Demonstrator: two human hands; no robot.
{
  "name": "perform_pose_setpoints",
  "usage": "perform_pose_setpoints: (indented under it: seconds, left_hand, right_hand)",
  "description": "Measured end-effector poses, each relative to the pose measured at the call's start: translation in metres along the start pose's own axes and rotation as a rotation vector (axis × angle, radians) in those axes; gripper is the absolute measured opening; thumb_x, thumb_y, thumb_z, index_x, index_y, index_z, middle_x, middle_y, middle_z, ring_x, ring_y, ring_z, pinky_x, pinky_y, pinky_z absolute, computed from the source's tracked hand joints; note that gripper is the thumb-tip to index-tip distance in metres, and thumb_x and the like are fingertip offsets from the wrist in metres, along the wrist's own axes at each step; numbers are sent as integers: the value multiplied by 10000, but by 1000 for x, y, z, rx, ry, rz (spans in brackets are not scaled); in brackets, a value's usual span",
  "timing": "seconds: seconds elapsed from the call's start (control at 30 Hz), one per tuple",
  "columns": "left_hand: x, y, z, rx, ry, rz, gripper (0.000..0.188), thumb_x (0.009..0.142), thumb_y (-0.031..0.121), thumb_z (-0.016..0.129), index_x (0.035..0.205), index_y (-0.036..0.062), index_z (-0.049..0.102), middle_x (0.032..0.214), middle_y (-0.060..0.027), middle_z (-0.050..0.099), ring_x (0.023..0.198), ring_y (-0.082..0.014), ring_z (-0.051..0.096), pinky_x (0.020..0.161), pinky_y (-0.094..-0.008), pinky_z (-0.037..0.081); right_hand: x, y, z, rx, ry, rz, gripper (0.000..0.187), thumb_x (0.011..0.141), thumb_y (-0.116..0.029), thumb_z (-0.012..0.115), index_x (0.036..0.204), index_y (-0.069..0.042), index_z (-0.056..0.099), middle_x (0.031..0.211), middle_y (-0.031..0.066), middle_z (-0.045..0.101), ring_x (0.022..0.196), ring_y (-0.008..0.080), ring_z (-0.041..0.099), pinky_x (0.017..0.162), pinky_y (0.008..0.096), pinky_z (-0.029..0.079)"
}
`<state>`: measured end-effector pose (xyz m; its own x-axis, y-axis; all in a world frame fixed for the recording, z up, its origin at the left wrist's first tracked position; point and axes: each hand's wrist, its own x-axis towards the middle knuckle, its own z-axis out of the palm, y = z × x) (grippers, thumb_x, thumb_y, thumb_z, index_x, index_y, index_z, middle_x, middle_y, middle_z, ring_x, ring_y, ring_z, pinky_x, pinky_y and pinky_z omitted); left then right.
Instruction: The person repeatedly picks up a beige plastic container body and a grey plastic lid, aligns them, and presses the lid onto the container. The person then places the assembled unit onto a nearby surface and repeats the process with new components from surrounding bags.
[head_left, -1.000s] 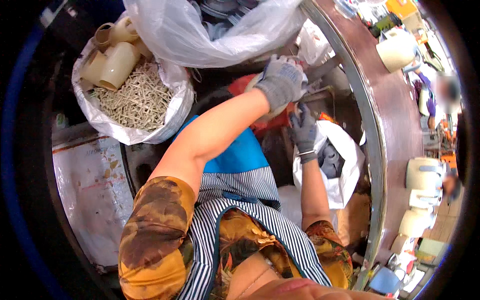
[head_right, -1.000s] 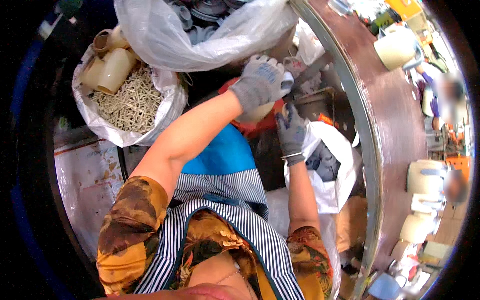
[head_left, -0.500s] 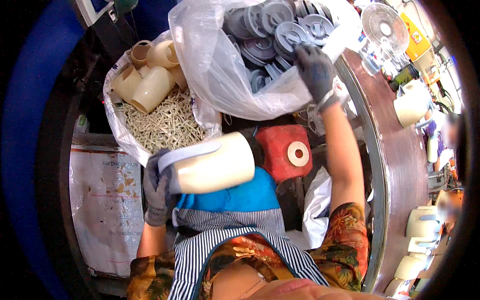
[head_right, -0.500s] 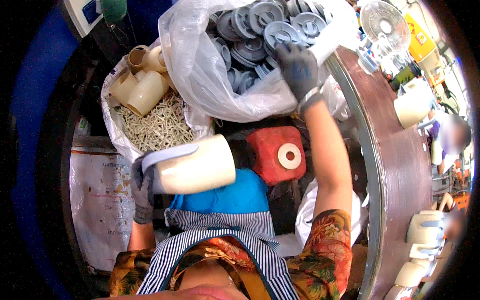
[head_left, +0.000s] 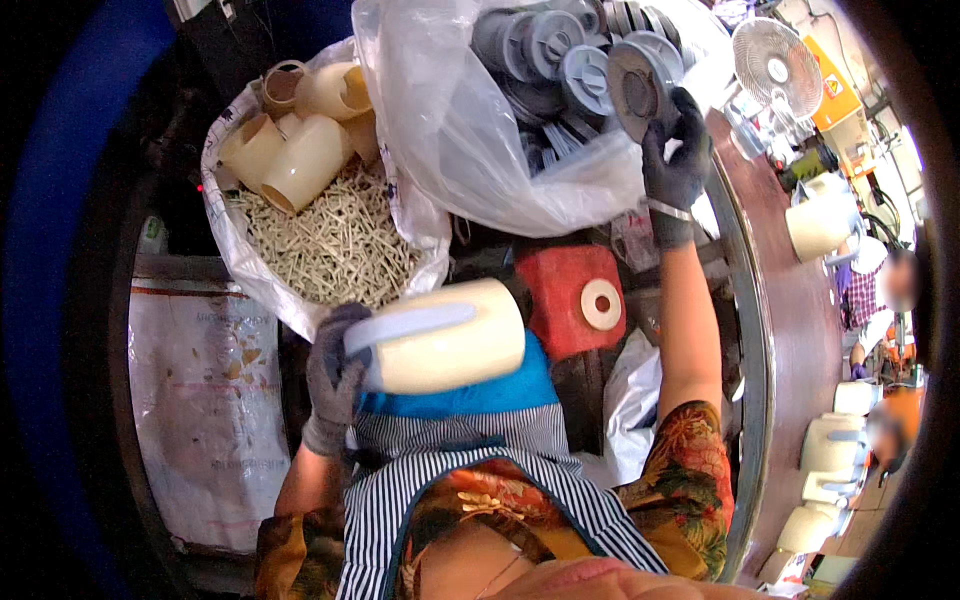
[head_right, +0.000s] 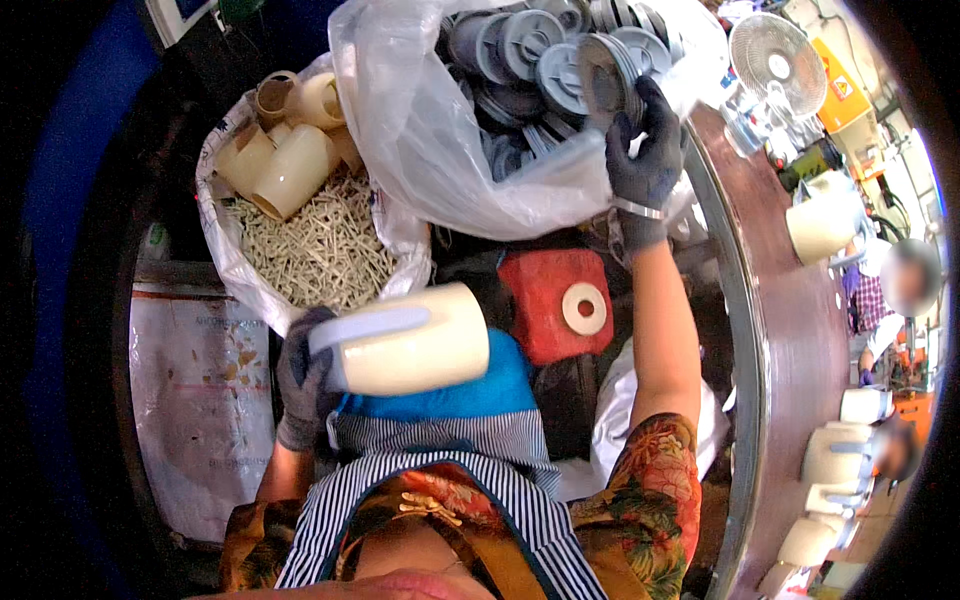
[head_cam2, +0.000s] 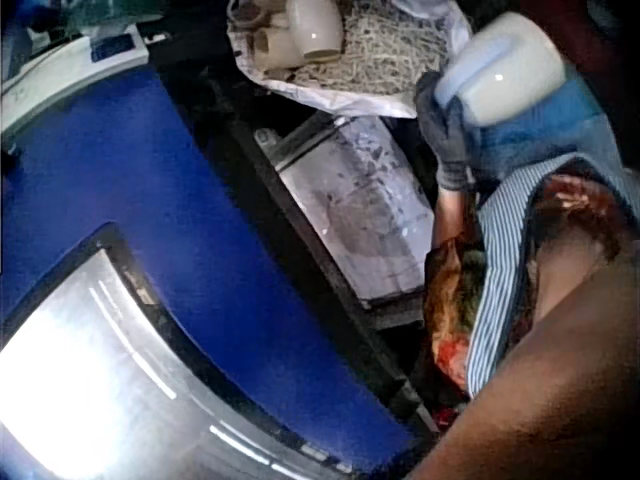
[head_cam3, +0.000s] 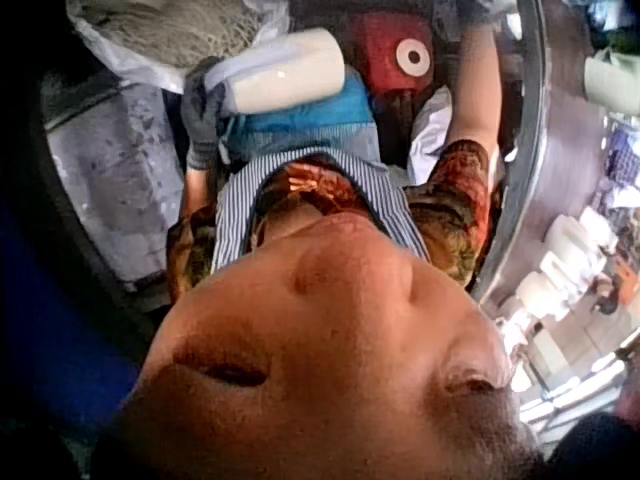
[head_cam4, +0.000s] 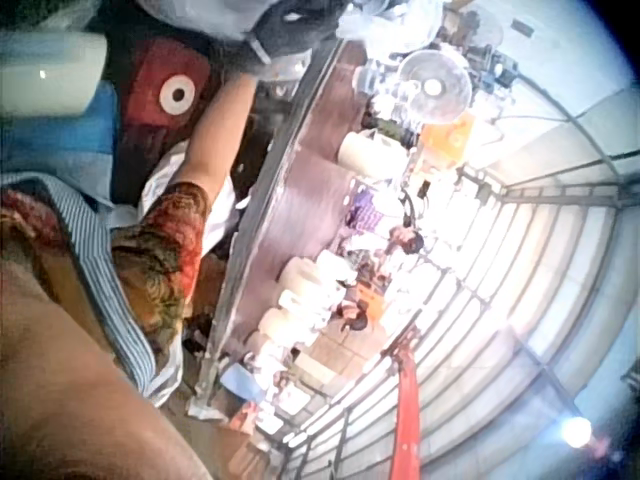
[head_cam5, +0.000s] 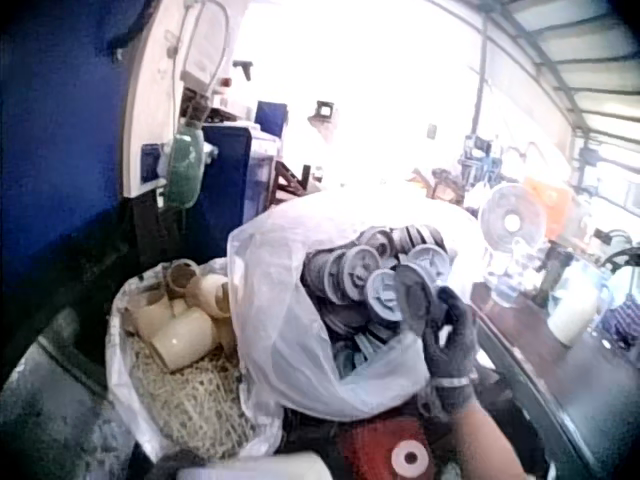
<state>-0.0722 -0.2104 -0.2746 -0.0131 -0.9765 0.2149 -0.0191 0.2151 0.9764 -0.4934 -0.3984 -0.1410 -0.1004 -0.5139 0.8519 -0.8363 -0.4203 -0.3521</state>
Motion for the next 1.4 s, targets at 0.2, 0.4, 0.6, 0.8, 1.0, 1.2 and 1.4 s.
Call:
perform_pose_setpoints:
  seconds: [0.2,0.4,0.6,0.8,1.0,1.2,1.4]
  left_hand:
    - [-28,2,-36,315,228,-9,394,966,216,555,1281,-22,537,1245,-147,577,1172,-276,523,1022,-379,391]
    - [-62,-10,-57,-117,311,-203,385,1009,261,541,1286,-7,535,1220,-111,606,1105,-202,565,976,-351,438]
    - [-89,-13,-56,511,107,165,423,990,238,561,1324,-15,506,1273,-117,593,1150,-223,554,993,-367,440]
    - [-95,-15,-41,-93,152,-135,333,1024,227,505,1269,2,537,1183,-117,626,1080,-232,591,901,-378,495]
    - [-93,35,-19,344,-49,-27,323,1051,237,426,1224,6,571,1120,-118,638,1018,-217,615,886,-362,498]
    - [-70,17,-21,-70,-130,-334,353,1051,280,425,1176,-4,593,1115,-125,636,1016,-230,624,903,-363,496]
    - [-61,32,-4,-598,-158,-541,325,1050,276,432,1168,8,575,1110,-128,635,1025,-215,618,897,-347,498]
  right_hand:
    - [-192,-117,-111,646,-436,833,544,865,-78,636,1375,-2,462,1298,100,536,1128,158,517,975,291,411]
    - [-320,-129,-125,-510,-477,90,483,877,-244,635,1325,-81,558,1317,209,530,1144,381,550,996,444,437]
    - [-336,-144,-134,-223,-791,214,524,865,-338,631,1343,-133,564,1376,190,499,1254,409,462,1058,515,373]
    - [-332,-137,-133,-155,-707,117,503,806,-275,681,1272,-97,612,1273,164,594,1112,379,557,976,487,429]
    - [-254,-187,-131,515,-352,335,402,794,-13,616,1195,1,626,1255,196,608,1181,336,579,1007,392,451]
    - [-235,-211,-146,430,-358,-1,454,601,-133,704,1044,-32,704,1129,159,629,1068,390,586,941,494,456]
    - [-234,-208,-153,466,-352,-85,340,759,-157,696,1059,-1,659,1153,205,623,1066,423,601,930,526,455]
